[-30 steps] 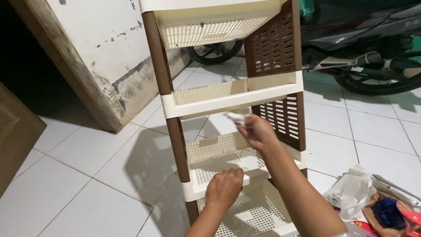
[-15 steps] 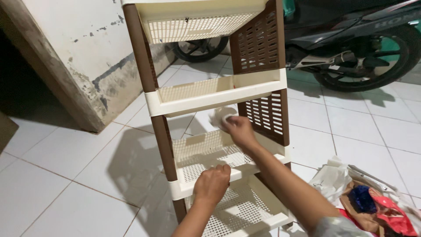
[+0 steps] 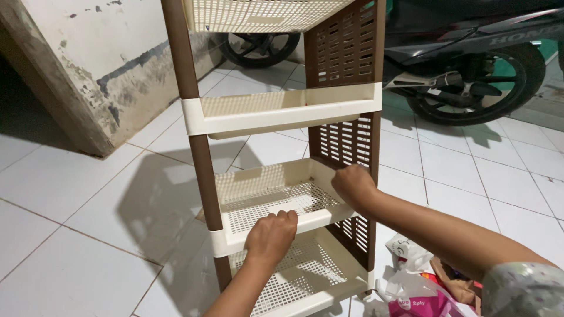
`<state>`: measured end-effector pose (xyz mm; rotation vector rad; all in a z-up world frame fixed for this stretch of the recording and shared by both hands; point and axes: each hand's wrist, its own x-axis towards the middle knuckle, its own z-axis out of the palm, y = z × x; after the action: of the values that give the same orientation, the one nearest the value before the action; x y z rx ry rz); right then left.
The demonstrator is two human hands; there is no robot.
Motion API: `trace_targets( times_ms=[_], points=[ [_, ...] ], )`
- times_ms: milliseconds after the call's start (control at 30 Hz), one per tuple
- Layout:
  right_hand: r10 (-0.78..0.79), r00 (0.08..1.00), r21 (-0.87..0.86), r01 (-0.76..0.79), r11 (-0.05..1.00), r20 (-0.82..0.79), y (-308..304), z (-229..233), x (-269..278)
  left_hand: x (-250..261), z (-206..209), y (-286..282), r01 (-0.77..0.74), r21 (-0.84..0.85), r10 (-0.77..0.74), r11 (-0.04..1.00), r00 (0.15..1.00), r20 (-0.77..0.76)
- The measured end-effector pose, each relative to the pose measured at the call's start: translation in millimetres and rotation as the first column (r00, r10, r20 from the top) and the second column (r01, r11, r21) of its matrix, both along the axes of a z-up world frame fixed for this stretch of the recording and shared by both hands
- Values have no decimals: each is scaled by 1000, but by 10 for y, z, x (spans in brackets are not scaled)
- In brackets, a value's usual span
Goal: The person assembles a plastic storage shelf by connecting brown and white components. They attach side panels, insert shelves, and secure the structure. The person then wipes the assembled shelf with a cloth.
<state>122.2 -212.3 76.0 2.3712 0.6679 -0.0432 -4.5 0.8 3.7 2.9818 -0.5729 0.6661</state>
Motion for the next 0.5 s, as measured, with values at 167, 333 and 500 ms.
trace_targets(
  times_ms=[167, 333, 500],
  points=[
    [-13, 1000, 204, 17, 979, -22, 27, -240, 549, -15, 48, -1, -7, 82, 11, 997, 999, -41],
    [25, 998, 338, -44, 940, 61, -71, -931, 1229, -7, 38, -5, -9, 102, 15, 995, 999, -50],
    [-83, 995, 364, 56, 930, 57, 247, -1579, 1977, -39, -53, 8, 28, 12, -29, 1000, 997, 77]
  ],
)
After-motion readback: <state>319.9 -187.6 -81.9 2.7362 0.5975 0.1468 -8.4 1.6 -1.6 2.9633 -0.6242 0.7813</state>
